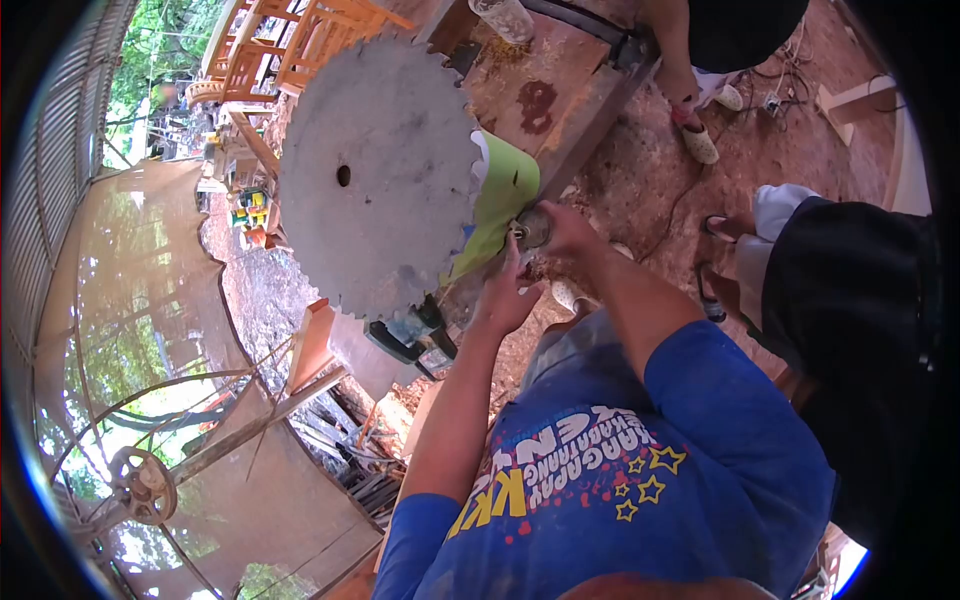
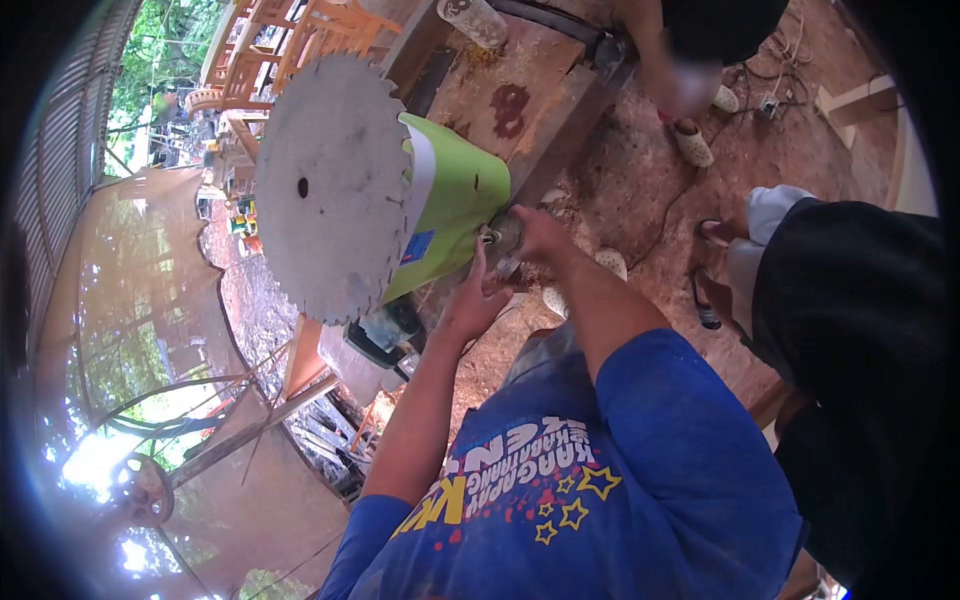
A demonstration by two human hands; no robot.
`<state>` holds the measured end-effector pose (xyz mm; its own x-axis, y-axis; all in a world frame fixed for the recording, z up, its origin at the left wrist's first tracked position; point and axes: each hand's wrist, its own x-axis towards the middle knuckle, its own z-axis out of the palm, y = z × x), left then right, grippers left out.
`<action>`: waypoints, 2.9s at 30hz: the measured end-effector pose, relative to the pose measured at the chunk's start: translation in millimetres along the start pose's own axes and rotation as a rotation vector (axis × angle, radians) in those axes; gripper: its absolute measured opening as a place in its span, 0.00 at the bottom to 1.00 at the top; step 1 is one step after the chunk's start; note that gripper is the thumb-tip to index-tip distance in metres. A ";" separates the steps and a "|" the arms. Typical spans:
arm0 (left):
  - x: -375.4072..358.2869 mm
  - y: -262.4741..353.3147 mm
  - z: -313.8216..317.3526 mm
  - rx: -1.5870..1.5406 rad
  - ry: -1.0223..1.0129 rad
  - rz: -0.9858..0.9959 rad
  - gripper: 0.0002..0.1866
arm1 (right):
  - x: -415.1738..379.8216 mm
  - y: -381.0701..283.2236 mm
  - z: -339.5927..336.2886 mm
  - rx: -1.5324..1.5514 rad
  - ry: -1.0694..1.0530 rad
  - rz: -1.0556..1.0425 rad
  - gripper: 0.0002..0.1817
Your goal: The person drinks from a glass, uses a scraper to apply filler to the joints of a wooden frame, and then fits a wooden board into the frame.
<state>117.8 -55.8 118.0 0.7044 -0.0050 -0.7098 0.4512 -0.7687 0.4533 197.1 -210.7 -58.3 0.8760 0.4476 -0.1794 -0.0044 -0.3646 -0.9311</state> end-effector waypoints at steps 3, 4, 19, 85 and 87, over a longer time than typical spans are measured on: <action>1.9 -1.3 0.4 0.015 -0.014 0.003 0.61 | 1.4 8.6 3.9 -0.004 0.003 -0.019 0.48; 2.4 -2.8 1.9 0.019 -0.010 0.007 0.61 | 2.1 9.8 4.8 -0.007 -0.002 -0.031 0.49; -0.2 4.6 -0.6 0.032 0.000 0.014 0.61 | -4.4 -1.7 -0.1 -0.045 0.009 0.043 0.50; 5.7 -5.0 5.2 0.021 -0.004 -0.035 0.61 | -4.0 -4.4 -1.5 -0.044 0.020 -0.017 0.44; 5.5 -3.6 4.7 0.018 -0.005 -0.031 0.61 | -3.9 -6.1 -2.9 -0.033 0.013 -0.010 0.45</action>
<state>117.6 -56.0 110.0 0.6878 0.0157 -0.7257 0.4629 -0.7796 0.4218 195.2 -212.6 -51.0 0.8822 0.4406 -0.1662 0.0196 -0.3870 -0.9219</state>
